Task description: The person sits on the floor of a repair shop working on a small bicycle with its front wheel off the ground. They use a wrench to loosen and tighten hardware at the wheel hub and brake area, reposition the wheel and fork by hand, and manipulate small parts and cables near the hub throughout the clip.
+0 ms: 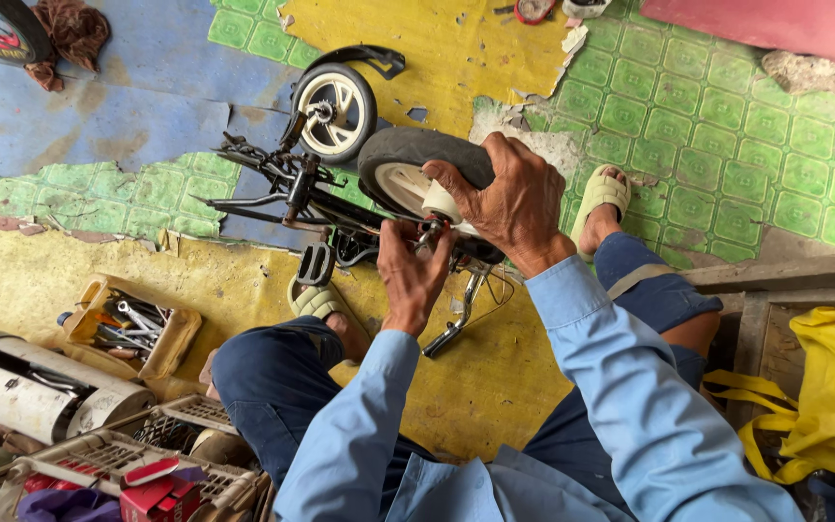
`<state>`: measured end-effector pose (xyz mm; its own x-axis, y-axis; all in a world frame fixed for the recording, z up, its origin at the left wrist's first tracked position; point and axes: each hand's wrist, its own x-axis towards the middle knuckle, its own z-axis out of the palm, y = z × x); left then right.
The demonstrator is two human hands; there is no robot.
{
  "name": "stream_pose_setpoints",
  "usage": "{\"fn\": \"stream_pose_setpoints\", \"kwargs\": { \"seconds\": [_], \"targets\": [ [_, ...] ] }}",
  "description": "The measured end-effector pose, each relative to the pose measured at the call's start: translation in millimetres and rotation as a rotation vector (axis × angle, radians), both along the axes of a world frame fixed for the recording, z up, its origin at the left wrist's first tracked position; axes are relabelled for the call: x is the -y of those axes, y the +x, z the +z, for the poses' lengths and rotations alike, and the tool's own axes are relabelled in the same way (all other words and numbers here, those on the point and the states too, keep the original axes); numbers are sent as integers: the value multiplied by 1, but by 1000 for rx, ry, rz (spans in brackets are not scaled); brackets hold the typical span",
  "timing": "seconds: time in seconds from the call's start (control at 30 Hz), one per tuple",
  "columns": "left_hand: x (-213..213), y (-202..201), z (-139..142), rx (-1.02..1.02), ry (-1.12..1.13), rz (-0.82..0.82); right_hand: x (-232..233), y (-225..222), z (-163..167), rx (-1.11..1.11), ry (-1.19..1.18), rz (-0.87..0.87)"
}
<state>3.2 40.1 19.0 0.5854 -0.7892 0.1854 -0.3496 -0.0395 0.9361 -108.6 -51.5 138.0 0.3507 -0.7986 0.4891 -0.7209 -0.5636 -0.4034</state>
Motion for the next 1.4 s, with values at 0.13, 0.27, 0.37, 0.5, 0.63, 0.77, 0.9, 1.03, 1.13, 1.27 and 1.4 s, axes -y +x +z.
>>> {"fn": "stream_pose_setpoints", "kwargs": {
  "seconds": [0.13, 0.27, 0.37, 0.5, 0.63, 0.77, 0.9, 1.03, 1.13, 1.27, 1.4],
  "targets": [
    [-7, 2, -15, -345, 85, -56, 3, 2, -2, -2, 11, -9],
    [-1, 3, -40, -783, -33, -126, 1, 0, -4, 8, -8, -8],
    [5, 2, -55, -737, -30, -198, -1, -3, -5, 19, -13, -7],
    [3, 4, -65, -876, -59, -255, -1, -4, -6, 7, -31, 4],
    [3, 3, -66, -863, -82, -285, 2, -4, -6, 3, -16, -3],
    [4, 2, -66, -824, -116, -273, 5, -5, -6, -27, 14, -20],
    [2, 2, -68, -849, -110, -273, 12, -7, -5, -44, 6, 12],
    [3, 2, -71, -816, -112, -249, 17, -9, -4, -28, 83, 27],
    [5, 2, -72, -819, -111, -244, 16, -10, -3, -9, 77, 40],
    [4, 3, -70, -794, -122, -236, 11, -7, -1, -19, 55, 27],
    [3, 3, -67, -789, -133, -254, 3, -10, 4, -57, 78, 70]
  ]
}}
